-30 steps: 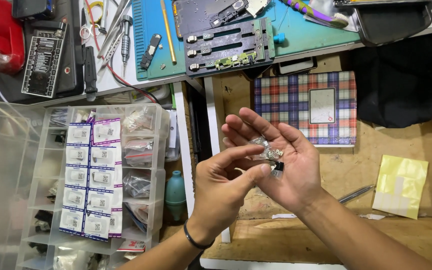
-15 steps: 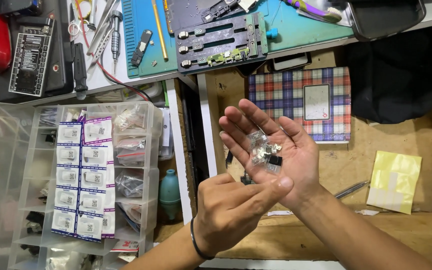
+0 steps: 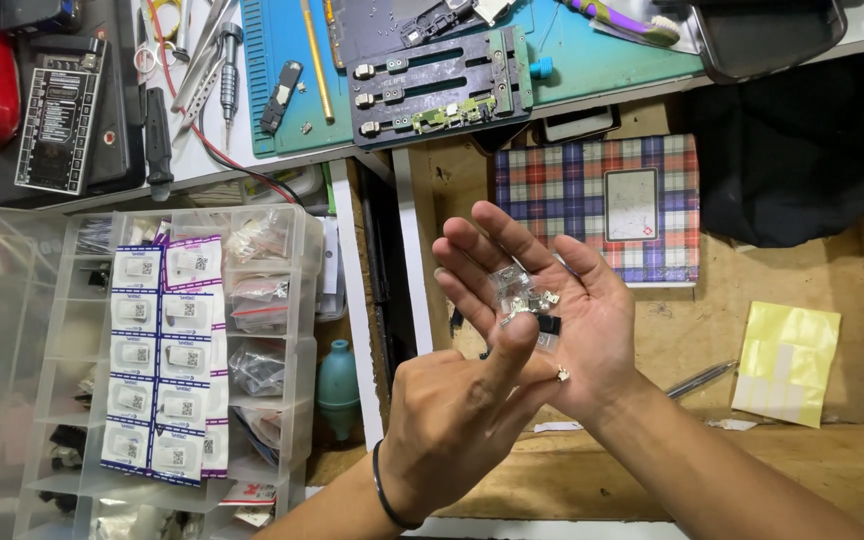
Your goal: Sorting small electronic components like charging ports into a multi-compartment plastic organizer.
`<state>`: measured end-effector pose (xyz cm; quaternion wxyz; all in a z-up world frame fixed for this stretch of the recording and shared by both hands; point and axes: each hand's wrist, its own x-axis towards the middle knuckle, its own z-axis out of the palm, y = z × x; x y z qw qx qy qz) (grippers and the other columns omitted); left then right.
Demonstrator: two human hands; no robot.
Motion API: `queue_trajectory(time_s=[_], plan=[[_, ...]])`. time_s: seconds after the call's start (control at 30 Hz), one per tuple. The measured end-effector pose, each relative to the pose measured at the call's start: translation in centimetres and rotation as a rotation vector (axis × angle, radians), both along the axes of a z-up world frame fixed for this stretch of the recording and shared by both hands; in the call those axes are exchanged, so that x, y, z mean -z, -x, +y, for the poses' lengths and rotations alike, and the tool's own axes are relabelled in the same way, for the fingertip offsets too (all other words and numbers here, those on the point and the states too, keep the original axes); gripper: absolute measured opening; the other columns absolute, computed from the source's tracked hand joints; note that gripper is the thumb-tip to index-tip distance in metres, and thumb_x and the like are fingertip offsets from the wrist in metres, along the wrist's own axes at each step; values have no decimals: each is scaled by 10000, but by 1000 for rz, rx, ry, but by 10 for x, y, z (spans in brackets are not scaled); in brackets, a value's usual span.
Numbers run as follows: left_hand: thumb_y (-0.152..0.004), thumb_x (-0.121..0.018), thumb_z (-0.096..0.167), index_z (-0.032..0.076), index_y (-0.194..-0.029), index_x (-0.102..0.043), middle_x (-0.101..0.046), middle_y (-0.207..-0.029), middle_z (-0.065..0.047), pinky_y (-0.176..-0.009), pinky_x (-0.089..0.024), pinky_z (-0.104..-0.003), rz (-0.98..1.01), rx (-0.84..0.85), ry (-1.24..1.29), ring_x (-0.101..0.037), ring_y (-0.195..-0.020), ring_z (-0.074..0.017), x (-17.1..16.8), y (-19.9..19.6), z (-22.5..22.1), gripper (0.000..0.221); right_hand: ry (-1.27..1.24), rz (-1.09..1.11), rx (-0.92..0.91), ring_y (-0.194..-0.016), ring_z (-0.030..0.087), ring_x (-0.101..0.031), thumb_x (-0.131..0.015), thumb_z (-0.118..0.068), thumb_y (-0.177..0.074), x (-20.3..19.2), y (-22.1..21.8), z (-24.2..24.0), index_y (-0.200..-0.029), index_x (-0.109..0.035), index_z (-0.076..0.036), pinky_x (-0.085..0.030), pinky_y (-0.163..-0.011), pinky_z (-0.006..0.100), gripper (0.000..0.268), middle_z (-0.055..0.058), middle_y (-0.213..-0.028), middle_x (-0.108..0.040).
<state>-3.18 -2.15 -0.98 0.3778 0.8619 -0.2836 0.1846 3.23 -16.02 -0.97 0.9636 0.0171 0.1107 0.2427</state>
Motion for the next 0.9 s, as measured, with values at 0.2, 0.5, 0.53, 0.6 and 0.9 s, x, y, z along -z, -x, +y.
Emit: queue_trajectory(time_s=[0.2, 0.5, 0.53, 0.6, 0.9], plan=[[-1101, -798, 135, 124, -1649, -211, -807, -1116, 23, -655, -526, -245, 29, 46, 25, -753, -853, -103, -5, -3, 3, 803, -26, 10, -13, -1373, 460, -487, -396, -267, -1034, 0, 0, -1, -1447, -495, 79, -380, -1199, 545, 548, 323, -1429, -535], [-1061, -730, 226, 90, -1354, -515, -699, -815, -2, -581, -506, -291, 39, 30, -24, -624, -612, -136, -24, -9, 4, 388, -17, -23, -24, -1370, 449, -496, -401, -290, -1047, -3, -1, -2, -1437, -517, 66, -384, -1201, 537, 541, 307, -1429, -545], [-1040, -698, 242, 93, -1214, -620, -655, -733, 0, -503, -437, -298, 45, 21, -50, -522, -518, -153, -29, -10, 4, 242, -12, -44, -32, -1370, 447, -498, -390, -303, -1052, -3, -1, -2, -1433, -525, 62, -380, -1204, 541, 544, 304, -1429, -546], [-1045, -645, 249, 108, -1102, -657, -605, -714, 1, -479, -410, -307, 44, 28, -67, -499, -501, -167, -37, -13, 4, 153, -7, -45, -40, -1366, 447, -503, -395, -305, -1046, -3, 0, -2, -1431, -529, 61, -392, -1194, 540, 549, 306, -1424, -552], [-991, -715, 196, 146, -841, -651, -414, -594, 17, -415, -330, -309, 40, -20, -89, -367, -445, -173, -38, -10, 1, 171, 50, -25, -49, -1356, 455, -514, -462, -313, -1004, -5, 1, -1, -1404, -557, 62, -405, -1179, 546, 556, 307, -1389, -580]])
